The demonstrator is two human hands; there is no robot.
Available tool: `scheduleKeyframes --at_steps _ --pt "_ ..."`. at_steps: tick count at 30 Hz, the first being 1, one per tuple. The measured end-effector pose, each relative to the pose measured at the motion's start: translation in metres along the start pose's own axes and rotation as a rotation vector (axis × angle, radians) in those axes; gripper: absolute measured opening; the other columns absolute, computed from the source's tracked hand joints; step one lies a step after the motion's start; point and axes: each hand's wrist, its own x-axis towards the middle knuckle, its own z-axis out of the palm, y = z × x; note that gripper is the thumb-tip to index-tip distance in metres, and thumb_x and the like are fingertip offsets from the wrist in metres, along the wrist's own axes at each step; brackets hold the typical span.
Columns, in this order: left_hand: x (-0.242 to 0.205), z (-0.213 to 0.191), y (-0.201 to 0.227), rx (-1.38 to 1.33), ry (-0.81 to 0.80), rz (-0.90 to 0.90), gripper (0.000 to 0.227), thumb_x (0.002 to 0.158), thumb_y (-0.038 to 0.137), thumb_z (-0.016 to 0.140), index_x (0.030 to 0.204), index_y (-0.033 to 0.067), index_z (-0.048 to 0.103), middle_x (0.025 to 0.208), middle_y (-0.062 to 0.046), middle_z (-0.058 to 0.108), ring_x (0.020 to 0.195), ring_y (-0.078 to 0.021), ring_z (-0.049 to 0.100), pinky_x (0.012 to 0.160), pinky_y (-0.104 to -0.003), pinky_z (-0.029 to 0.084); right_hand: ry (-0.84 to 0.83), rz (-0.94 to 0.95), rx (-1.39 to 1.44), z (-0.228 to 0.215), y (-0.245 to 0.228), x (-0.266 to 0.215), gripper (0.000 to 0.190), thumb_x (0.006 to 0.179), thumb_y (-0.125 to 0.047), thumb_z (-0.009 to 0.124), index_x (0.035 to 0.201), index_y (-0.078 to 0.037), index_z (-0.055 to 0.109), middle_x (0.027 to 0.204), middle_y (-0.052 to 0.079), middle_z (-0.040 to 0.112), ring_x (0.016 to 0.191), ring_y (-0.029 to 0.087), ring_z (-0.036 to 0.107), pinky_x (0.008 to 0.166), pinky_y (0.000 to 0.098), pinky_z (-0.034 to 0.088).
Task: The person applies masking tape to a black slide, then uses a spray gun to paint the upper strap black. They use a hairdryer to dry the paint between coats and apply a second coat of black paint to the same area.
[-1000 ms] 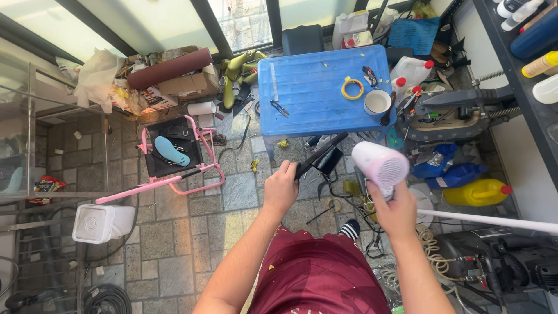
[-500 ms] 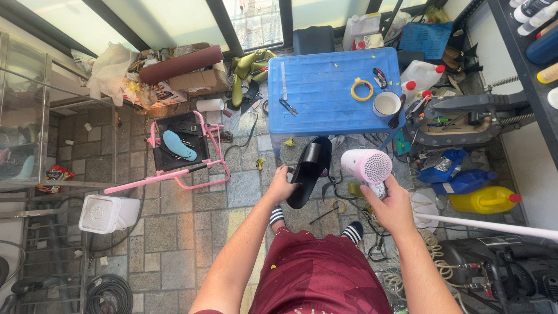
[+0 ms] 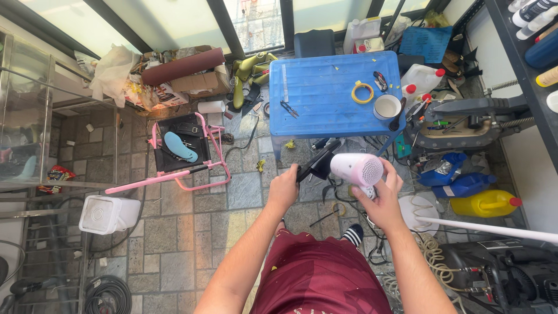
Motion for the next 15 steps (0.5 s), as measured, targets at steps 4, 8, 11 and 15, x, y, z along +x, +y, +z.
scheduleKeyframes --at_steps 4,8,11,15 --pt "0.000 0.001 -0.003 -0.011 0.006 -0.019 0.045 0.081 0.004 0.068 0.123 0.0086 0.053 0.093 -0.016 0.072 0.081 -0.0401 0.071 0.069 -0.052 0.055 -0.051 0.191 0.117 0.006 -0.001 -0.001 0.041 0.082 -0.026 0.082 0.118 -0.009 0.073 0.119 0.016 0.061 0.091 0.031 0.052 0.082 0.0394 0.048" --pt "0.002 0.000 -0.002 -0.010 0.022 -0.020 0.043 0.081 0.005 0.068 0.122 0.0091 0.054 0.090 -0.016 0.073 0.080 -0.0391 0.071 0.068 -0.051 0.055 -0.081 0.449 0.375 0.018 -0.008 0.003 0.040 0.092 -0.026 0.074 0.126 -0.007 0.066 0.083 0.007 0.075 0.062 0.014 0.064 0.060 0.0321 0.050" --pt "0.000 -0.002 0.002 -0.014 0.026 -0.021 0.043 0.081 0.004 0.068 0.122 0.0096 0.055 0.089 -0.016 0.073 0.080 -0.0387 0.071 0.068 -0.051 0.055 -0.071 0.432 0.272 0.021 -0.014 0.004 0.041 0.094 -0.025 0.074 0.128 -0.006 0.063 0.080 0.008 0.074 0.057 0.012 0.065 0.059 0.0302 0.050" --pt "-0.001 -0.008 0.005 -0.042 0.046 -0.028 0.044 0.081 0.002 0.067 0.123 0.0094 0.055 0.089 -0.016 0.074 0.080 -0.0384 0.072 0.069 -0.050 0.056 -0.247 0.697 0.597 0.021 -0.018 0.009 0.044 0.088 -0.026 0.076 0.128 -0.009 0.068 0.079 0.015 0.067 0.057 0.019 0.058 0.053 0.0377 0.046"
